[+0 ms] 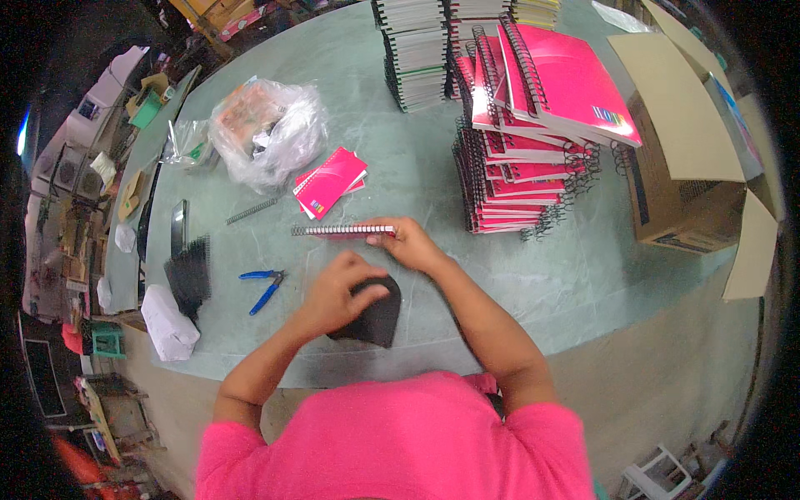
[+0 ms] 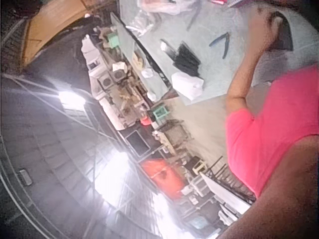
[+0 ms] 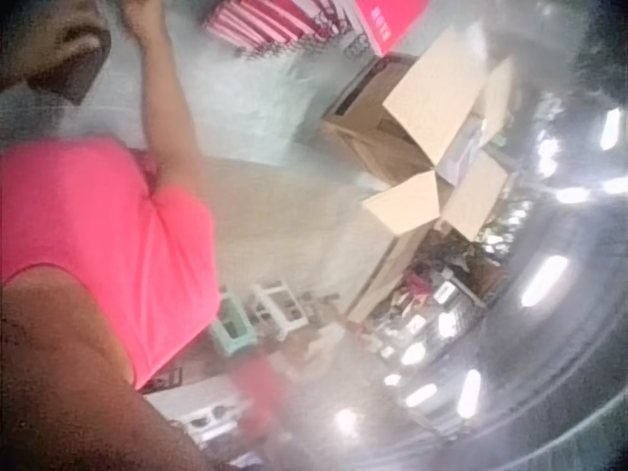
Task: The person assembles spiral notebooks by inserting a spiral binding through the pre-punched holes of notebook covers and pages by hand.
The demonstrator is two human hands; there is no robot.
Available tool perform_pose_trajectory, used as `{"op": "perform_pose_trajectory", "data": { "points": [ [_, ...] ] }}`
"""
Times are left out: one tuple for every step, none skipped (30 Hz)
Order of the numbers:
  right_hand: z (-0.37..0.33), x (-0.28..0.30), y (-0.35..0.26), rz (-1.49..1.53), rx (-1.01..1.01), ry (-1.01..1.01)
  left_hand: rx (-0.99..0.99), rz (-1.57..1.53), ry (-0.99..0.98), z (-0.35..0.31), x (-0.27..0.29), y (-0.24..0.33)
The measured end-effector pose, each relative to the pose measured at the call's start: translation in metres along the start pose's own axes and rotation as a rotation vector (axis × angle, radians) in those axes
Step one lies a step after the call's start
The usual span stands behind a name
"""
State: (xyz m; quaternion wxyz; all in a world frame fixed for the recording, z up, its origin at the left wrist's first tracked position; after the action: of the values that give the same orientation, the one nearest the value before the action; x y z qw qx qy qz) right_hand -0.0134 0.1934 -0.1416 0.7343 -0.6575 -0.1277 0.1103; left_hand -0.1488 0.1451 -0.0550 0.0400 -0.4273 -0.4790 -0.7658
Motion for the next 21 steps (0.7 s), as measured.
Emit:
{"op": "perform_pose_trajectory", "data": {
  "points": [
    [0.000, 0.000, 0.000, -0.014, -0.047, -0.016, -0.062, 0.023, -0.004, -0.002, -0.006, 0.006],
    [-0.001, -0.001, 0.002, 0.093, -0.046, 0.005, -0.123, 0.047, -0.007, -0.003, -0.010, 0.010],
    [-0.002, -0.001, 0.004, 0.191, -0.045, 0.022, -0.174, 0.097, 0.119, 0.001, -0.005, 0.010],
    [-0.002, 0.000, 0.003, 0.289, -0.044, 0.040, -0.225, 0.147, 0.245, 0.009, 0.002, 0.005],
    [-0.004, 0.001, -0.002, 0.253, 0.024, 0.071, -0.275, 0.198, 0.373, 0.018, 0.010, 0.001],
    [-0.006, 0.003, -0.009, 0.219, 0.094, 0.106, -0.293, 0.283, 0.420, 0.028, 0.022, 0.003],
    [-0.006, 0.003, -0.017, 0.190, 0.169, 0.137, -0.287, 0.377, 0.367, 0.032, 0.026, -0.001],
    [-0.006, 0.003, -0.020, 0.208, 0.144, 0.151, -0.280, 0.471, 0.313, 0.035, 0.028, -0.007],
    [-0.009, 0.002, -0.021, 0.227, 0.113, 0.170, -0.270, 0.560, 0.252, 0.036, 0.027, -0.012],
    [-0.011, 0.002, -0.021, 0.247, 0.082, 0.190, -0.221, 0.532, 0.186, 0.036, 0.028, -0.018],
    [-0.012, 0.003, -0.012, 0.193, 0.013, 0.171, -0.172, 0.503, 0.120, 0.036, 0.029, -0.024],
    [-0.015, 0.005, -0.003, 0.136, -0.060, 0.151, -0.122, 0.469, 0.056, 0.036, 0.027, -0.028],
    [-0.018, 0.006, 0.006, 0.079, -0.133, 0.131, -0.113, 0.425, 0.052, 0.037, 0.026, -0.028],
    [-0.020, 0.005, 0.009, 0.044, -0.078, 0.157, -0.104, 0.382, 0.048, 0.039, 0.025, -0.028],
    [-0.021, 0.000, 0.005, 0.008, -0.019, 0.183, -0.096, 0.340, 0.045, 0.041, 0.025, -0.028],
    [-0.023, -0.003, 0.001, -0.028, 0.039, 0.208, -0.128, 0.308, 0.052, 0.041, 0.023, -0.024],
    [-0.024, -0.002, -0.003, -0.150, 0.080, 0.231, -0.161, 0.276, 0.060, 0.042, 0.021, -0.019],
    [-0.025, -0.004, -0.008, -0.269, 0.122, 0.251, -0.190, 0.247, 0.066, 0.041, 0.019, -0.016],
    [-0.025, -0.005, -0.012, -0.388, 0.164, 0.270, -0.198, 0.275, 0.036, 0.042, 0.015, -0.016],
    [-0.026, -0.005, -0.016, -0.413, 0.187, 0.267, -0.206, 0.303, 0.004, 0.042, 0.011, -0.019],
    [-0.027, -0.005, -0.019, -0.440, 0.208, 0.267, -0.217, 0.330, -0.028, 0.045, 0.009, -0.017]
  ]
}}
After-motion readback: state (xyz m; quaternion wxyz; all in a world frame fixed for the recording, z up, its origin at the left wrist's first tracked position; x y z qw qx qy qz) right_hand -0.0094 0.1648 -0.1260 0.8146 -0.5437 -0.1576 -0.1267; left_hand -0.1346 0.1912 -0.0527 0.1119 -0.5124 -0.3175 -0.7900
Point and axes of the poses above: each hand's wrist, its own z-axis towards the middle knuckle, its own x-axis out of the back of the hand, y = z × x, the point moved 4 cm from there along z, towards the middle knuckle, and after that the axes turned 3 degrees about -z, right-handed, at the moved point
